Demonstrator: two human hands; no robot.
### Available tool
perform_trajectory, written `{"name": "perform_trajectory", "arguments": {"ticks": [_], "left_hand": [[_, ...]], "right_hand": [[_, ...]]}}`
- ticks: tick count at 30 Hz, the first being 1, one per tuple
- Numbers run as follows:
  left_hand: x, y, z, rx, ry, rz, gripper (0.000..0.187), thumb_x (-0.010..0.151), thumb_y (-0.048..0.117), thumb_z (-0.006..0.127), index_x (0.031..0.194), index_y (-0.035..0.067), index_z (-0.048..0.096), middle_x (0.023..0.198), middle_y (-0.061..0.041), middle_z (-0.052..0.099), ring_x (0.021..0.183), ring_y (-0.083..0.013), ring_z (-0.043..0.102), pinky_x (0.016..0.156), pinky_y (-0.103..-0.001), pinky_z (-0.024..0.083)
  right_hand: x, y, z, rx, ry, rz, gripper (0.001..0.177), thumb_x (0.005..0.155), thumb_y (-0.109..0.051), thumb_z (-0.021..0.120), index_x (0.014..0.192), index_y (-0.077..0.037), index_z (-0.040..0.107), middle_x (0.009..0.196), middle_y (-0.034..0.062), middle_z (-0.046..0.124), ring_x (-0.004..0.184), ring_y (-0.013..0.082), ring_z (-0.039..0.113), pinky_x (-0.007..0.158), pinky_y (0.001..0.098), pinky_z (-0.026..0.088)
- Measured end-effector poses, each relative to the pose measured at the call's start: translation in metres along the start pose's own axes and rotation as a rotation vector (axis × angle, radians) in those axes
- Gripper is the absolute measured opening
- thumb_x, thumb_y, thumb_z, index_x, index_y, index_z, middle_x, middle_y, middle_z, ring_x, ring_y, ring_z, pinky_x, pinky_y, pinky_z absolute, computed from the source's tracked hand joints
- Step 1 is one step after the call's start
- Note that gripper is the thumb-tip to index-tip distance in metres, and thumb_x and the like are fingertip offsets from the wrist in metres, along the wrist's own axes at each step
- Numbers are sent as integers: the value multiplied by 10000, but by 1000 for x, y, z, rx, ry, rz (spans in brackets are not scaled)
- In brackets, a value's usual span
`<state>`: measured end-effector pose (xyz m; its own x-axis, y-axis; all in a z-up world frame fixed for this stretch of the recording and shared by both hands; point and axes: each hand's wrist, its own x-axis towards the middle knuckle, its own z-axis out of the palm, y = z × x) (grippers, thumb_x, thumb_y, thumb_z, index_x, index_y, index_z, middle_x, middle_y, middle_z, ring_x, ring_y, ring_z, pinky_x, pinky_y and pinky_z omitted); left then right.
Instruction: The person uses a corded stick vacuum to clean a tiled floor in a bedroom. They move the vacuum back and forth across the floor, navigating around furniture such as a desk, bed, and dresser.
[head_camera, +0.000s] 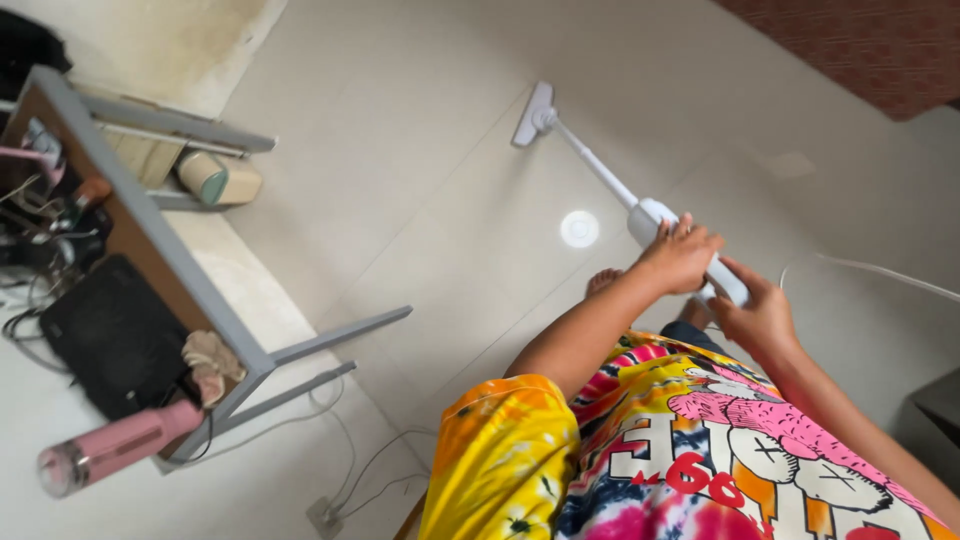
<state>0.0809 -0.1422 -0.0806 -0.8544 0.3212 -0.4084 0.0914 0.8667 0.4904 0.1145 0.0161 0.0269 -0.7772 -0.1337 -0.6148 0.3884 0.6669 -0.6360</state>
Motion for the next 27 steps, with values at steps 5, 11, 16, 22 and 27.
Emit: {"name": "perform_trajectory", "arguments": {"ticks": [5, 11, 16, 22, 27], "left_hand": [[2, -99, 13, 59, 81, -85, 419, 972, 202, 646, 1390, 226, 630, 1499, -126, 659, 1628, -513, 407, 1342, -738, 319], [-34, -36, 18, 115, -16, 15, 444, 991, 224, 607, 1430, 200, 669, 1502, -96, 703, 1602, -468, 446, 1354, -761, 237], [-50, 72, 64, 232, -18, 279, 383, 895, 389, 630, 1249, 320, 757, 1281, 37, 813, 1210, -283, 769, 1161, -781, 355], [-65, 104, 75, 47, -106, 403, 581, 835, 476, 671, 1352, 226, 750, 1317, -60, 828, 1170, -381, 819, 1059, -593, 589], [-53, 33, 26, 44, -37, 261, 438, 849, 340, 687, 1268, 235, 765, 1321, -43, 811, 1238, -352, 743, 1149, -516, 491]], "right_hand": [[45, -21, 78, -71, 34, -74, 760, 850, -178, 820, 1585, -344, 725, 1272, 286, 767, 1201, 501, 723, 1005, 587, 552], [-26, -27, 48, -163, -10, 44, 797, 839, -144, 738, 1614, -324, 701, 1192, 205, 788, 953, 367, 664, 845, 504, 531], [-121, -12, -24, -242, -53, 350, 782, 989, -49, 744, 1713, -324, 632, 1022, 261, 831, 709, 314, 664, 643, 452, 503], [-146, 53, -38, -263, -36, 280, 838, 971, -89, 820, 1735, -373, 624, 619, 261, 795, 517, 215, 523, 587, 375, 453], [-106, -72, 5, -250, 0, 316, 747, 956, -76, 683, 1668, -304, 685, 913, 236, 809, 656, 296, 635, 636, 436, 493]]}}
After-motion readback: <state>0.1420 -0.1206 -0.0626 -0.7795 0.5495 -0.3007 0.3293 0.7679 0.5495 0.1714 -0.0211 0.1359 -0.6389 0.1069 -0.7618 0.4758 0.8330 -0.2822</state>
